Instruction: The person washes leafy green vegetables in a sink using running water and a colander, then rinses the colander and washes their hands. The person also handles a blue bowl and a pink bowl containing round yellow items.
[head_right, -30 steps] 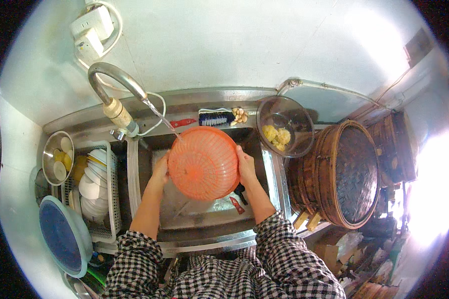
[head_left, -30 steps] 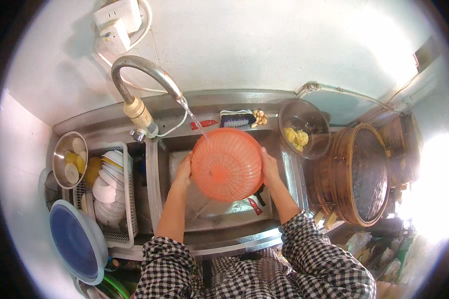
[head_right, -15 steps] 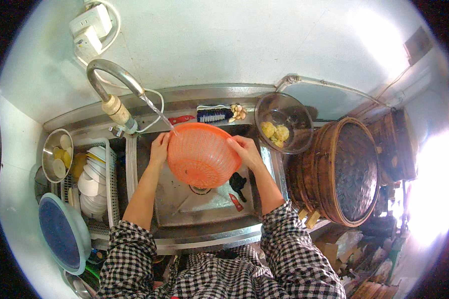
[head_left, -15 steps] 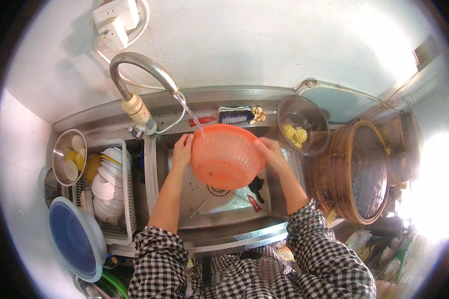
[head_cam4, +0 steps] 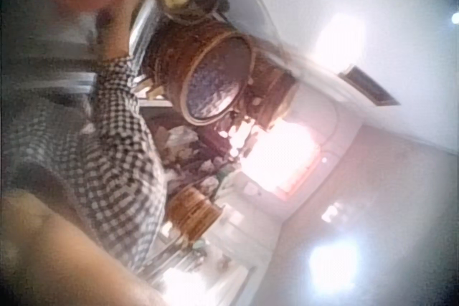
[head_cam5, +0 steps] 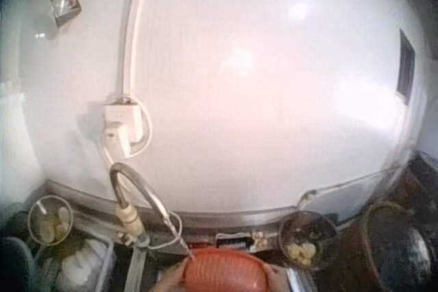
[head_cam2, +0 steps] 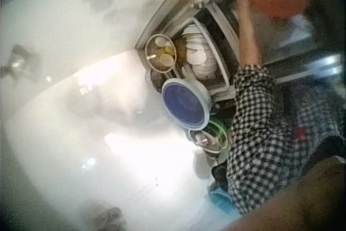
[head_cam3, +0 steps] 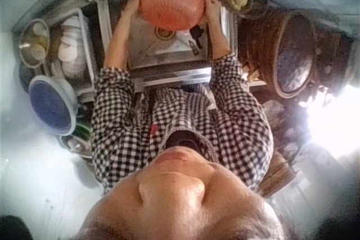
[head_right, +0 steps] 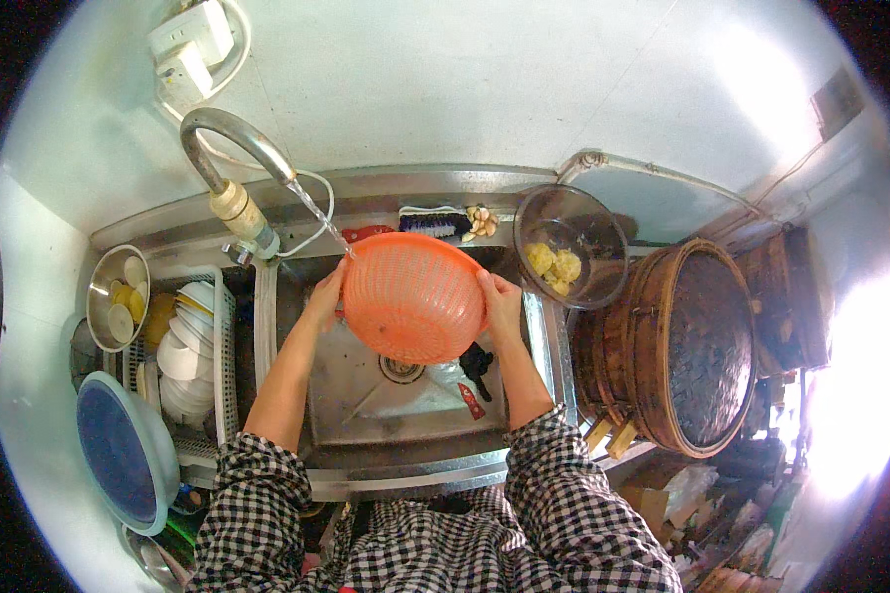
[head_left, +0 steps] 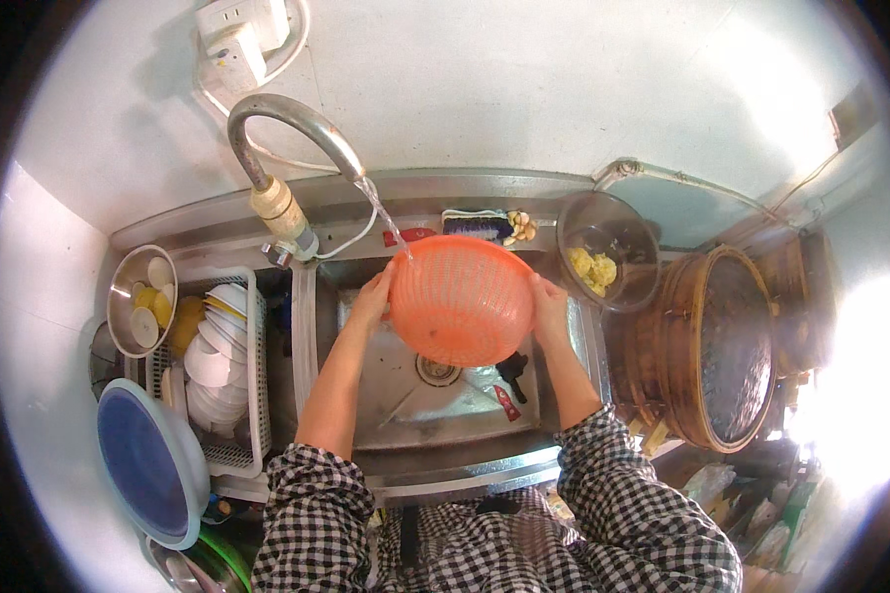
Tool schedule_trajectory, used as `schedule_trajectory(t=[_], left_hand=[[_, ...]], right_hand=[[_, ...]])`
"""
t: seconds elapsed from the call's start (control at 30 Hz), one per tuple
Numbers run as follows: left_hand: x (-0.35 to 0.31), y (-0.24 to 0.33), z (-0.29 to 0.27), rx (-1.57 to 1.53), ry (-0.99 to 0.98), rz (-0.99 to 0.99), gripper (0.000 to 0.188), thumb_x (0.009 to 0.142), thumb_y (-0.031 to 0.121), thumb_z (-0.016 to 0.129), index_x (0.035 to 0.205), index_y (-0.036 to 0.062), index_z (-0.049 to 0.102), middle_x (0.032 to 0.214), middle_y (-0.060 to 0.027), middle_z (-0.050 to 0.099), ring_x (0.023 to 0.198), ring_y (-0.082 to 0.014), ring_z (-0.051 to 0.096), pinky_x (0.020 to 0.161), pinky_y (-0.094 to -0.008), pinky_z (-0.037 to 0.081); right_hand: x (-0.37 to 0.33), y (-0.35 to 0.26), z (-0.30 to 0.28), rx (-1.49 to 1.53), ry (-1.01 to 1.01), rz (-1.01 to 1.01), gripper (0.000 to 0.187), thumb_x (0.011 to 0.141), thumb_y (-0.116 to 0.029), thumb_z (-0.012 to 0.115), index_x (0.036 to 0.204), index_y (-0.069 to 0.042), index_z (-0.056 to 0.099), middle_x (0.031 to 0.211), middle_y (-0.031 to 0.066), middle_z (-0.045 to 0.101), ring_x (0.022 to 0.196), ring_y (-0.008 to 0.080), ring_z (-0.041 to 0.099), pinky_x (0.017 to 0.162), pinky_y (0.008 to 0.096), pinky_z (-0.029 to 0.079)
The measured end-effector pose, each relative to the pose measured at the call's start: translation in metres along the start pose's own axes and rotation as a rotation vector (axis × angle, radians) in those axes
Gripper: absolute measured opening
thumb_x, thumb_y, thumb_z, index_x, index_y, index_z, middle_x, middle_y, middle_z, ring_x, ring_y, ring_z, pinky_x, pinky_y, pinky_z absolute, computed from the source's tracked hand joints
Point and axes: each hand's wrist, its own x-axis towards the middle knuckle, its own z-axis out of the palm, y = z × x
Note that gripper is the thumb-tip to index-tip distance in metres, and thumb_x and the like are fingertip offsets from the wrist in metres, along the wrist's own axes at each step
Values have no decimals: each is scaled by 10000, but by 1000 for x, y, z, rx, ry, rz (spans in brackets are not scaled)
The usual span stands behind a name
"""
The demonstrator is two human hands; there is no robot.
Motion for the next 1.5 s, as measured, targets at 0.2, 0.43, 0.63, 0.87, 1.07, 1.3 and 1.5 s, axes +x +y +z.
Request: schedule_trajectory(t=[0.2,0.43,0.63,0.87,1.07,1.3,1.5], left_hand=[[11,-20,-8,-56,10,132,660,944,592,476,1337,64,525,1181,-86,613,1004,-178,567,814,-317,449],[26,-9,-23,196,139,321,546,971,501,495,1169,7,621,957,-87,672,834,-158,613,730,-285,468],[21,30,1,485,224,428,560,945,502,535,1146,-15,615,961,-118,677,865,-188,623,788,-324,474],[7,36,10,346,138,512,602,925,554,546,1230,37,581,1044,-62,660,979,-200,604,863,-339,448],[-8,2,1,-120,-3,1,604,911,579,555,1244,76,572,1180,-51,607,1114,-207,545,914,-435,433],[22,20,-4,159,52,125,586,897,551,596,1192,44,599,1093,-72,636,992,-189,592,889,-357,446],[20,35,8,309,69,377,566,893,514,628,1156,12,624,1009,-70,646,967,-159,579,875,-307,440]], right_hand=[[-2,10,-4,85,-36,66,442,930,-366,623,975,71,666,897,54,668,760,112,600,667,274,479],[-7,-39,5,-168,-296,-82,376,907,-368,634,946,5,665,796,14,618,762,97,566,690,255,450],[4,-46,26,-335,-168,-148,339,894,-339,669,968,-8,662,805,8,614,716,85,536,650,251,434],[1,-15,7,296,14,149,399,933,-334,636,1064,42,658,947,52,685,799,118,633,688,255,500],[-20,19,-6,377,-100,156,475,1002,-373,476,1231,33,566,1167,95,630,1039,199,606,909,359,474],[-22,1,-3,126,-135,54,364,931,-324,620,1099,-2,635,940,40,646,817,131,599,712,287,483],[-6,-18,-7,-208,-166,-116,324,904,-334,651,975,-18,639,853,7,608,786,74,531,689,238,425]])
